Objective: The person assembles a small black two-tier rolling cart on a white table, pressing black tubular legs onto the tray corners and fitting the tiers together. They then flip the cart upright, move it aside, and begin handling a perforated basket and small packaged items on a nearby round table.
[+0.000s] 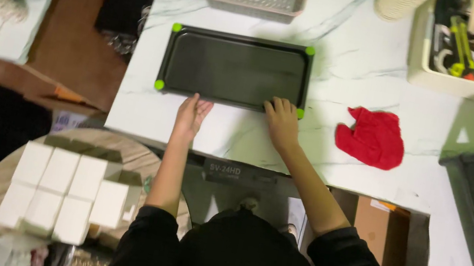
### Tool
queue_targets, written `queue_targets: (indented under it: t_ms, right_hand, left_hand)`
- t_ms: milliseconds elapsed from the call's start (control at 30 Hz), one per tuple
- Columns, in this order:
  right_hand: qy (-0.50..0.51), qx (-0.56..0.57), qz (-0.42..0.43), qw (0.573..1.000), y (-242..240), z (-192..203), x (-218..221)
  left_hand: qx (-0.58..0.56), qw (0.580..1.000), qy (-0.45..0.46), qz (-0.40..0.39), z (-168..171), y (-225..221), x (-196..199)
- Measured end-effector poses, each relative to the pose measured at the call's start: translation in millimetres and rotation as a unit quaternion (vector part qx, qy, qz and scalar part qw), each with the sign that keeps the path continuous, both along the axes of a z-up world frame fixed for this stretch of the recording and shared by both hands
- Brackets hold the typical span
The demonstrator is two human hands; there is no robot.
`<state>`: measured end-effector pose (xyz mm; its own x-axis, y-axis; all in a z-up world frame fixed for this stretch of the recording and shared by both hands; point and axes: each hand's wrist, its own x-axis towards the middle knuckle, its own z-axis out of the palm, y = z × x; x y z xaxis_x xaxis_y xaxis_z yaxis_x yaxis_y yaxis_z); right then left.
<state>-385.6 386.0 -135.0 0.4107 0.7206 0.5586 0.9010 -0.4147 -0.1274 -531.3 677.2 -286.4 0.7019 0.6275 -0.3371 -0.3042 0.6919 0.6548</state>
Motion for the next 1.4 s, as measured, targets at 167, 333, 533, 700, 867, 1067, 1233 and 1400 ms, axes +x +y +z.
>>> queue_targets:
  t_ms: [167,333,533,700,867,1067,1233,1400]
  right_hand:
    - [-0.003,0.015,-0.005,1.0,-25.3,16.3,7.3]
    - [-0.013,0.035,-0.029,0.999,-74.6,73.9,11.7]
    - [-0.092,-0.011,-0.111,0.99,-140.9,152.5,-3.1]
    - [-0.165,-0.008,-0.186,0.969,-192.6,210.1,-23.2]
    - [-0.236,-0.022,-0.275,0.932,-247.5,269.8,-50.0]
    - [-0.283,-0.051,-0.359,0.888,-289.2,334.9,-89.6]
    - [-0.3,-0.059,-0.391,0.868,-313.6,372.4,-113.4]
    - [-0.309,-0.066,-0.417,0.852,-345.7,389.6,-121.7]
  left_hand:
    - [-0.001,1.0,0.022,-0.017,42.9,-16.4,24.0]
    - [0.094,0.993,0.016,-0.075,138.4,-60.0,40.1]
    - [0.139,0.97,-0.046,-0.192,218.4,-108.2,73.0]
    - [0.153,0.935,-0.132,-0.293,283.4,-159.4,112.4]
    - [0.136,0.903,-0.197,-0.357,332.8,-211.8,148.7]
    - [0.206,0.817,-0.349,-0.41,381.1,-258.2,168.4]
    - [0.24,0.777,-0.401,-0.422,432.5,-300.4,167.0]
    - [0.242,0.741,-0.443,-0.443,447.4,-343.1,188.5]
